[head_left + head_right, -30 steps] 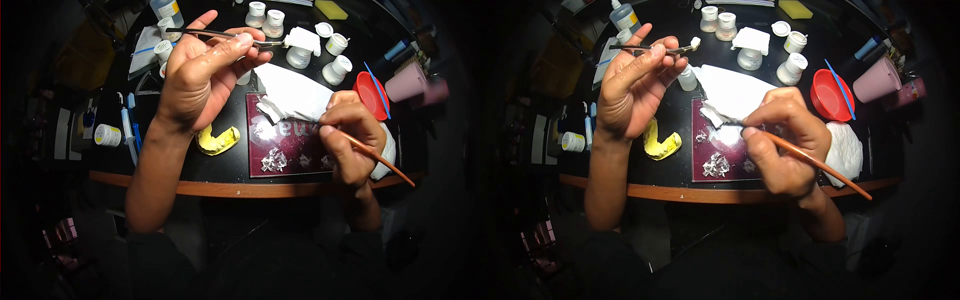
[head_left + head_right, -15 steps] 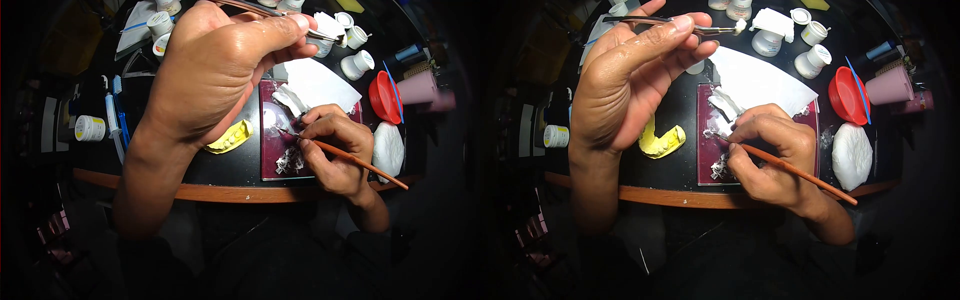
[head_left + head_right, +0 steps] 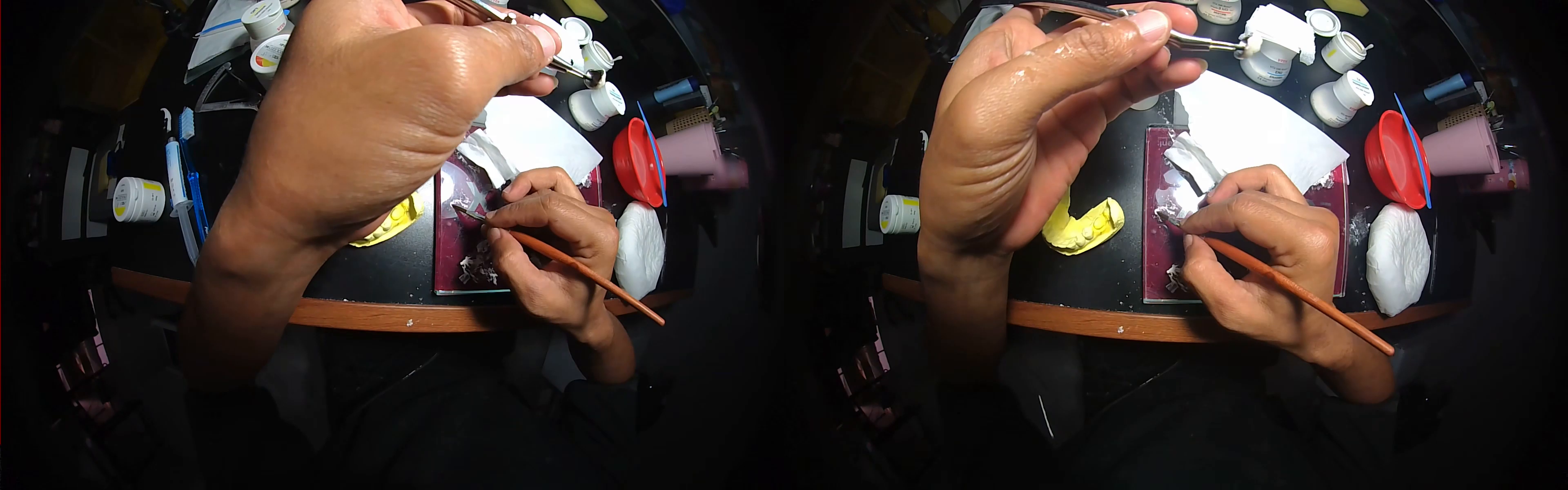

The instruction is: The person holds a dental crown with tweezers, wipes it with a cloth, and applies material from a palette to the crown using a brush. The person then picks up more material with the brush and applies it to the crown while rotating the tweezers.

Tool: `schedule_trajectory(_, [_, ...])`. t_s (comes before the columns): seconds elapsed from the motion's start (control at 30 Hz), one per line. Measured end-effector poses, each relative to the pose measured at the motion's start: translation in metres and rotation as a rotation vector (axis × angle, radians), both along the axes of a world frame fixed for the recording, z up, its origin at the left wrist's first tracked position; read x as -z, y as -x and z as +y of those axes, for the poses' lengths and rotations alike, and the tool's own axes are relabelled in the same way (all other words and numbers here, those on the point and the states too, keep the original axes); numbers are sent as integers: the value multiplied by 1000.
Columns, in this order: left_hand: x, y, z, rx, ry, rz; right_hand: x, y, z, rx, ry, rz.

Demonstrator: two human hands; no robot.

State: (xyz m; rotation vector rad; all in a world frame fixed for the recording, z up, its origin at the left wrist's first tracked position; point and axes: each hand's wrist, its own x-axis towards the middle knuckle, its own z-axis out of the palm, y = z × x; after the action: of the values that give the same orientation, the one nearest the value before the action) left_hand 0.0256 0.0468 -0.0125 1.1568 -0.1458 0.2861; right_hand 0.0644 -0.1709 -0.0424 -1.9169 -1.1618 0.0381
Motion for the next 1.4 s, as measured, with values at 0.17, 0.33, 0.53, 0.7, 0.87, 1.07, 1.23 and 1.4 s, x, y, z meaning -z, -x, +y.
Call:
schedule_trajectory(0.17, [2,0,2,6,-18,-13,-1,0,0,-5,-4,11])
schedule_trajectory(0.33, [2,-2,2,15,-26,-26,1,-2,-2,7,-55,9])
schedule_trajectory(0.53, [0,-8,-5,26,99,-29,-7,-6,-10,-7,-207,21])
schedule_trajectory(0.7, [-3,-6,-4,134,254,4,-25,-14,-24,11,-485,-6])
schedule_trajectory(0.87, [-8,-4,-5,274,327,-48,-65,-29,-24,-120,-567,-197])
schedule_trajectory(1.07, [-14,-2,-10,336,307,-31,-51,-32,-7,-175,-761,-207])
schedule_trajectory(1.23, [-5,-5,-10,415,329,-19,-39,-29,-7,-201,-774,-276])
schedule_trajectory(1.4, [-8,-1,-14,399,327,4,-37,-30,-12,-234,-716,-345])
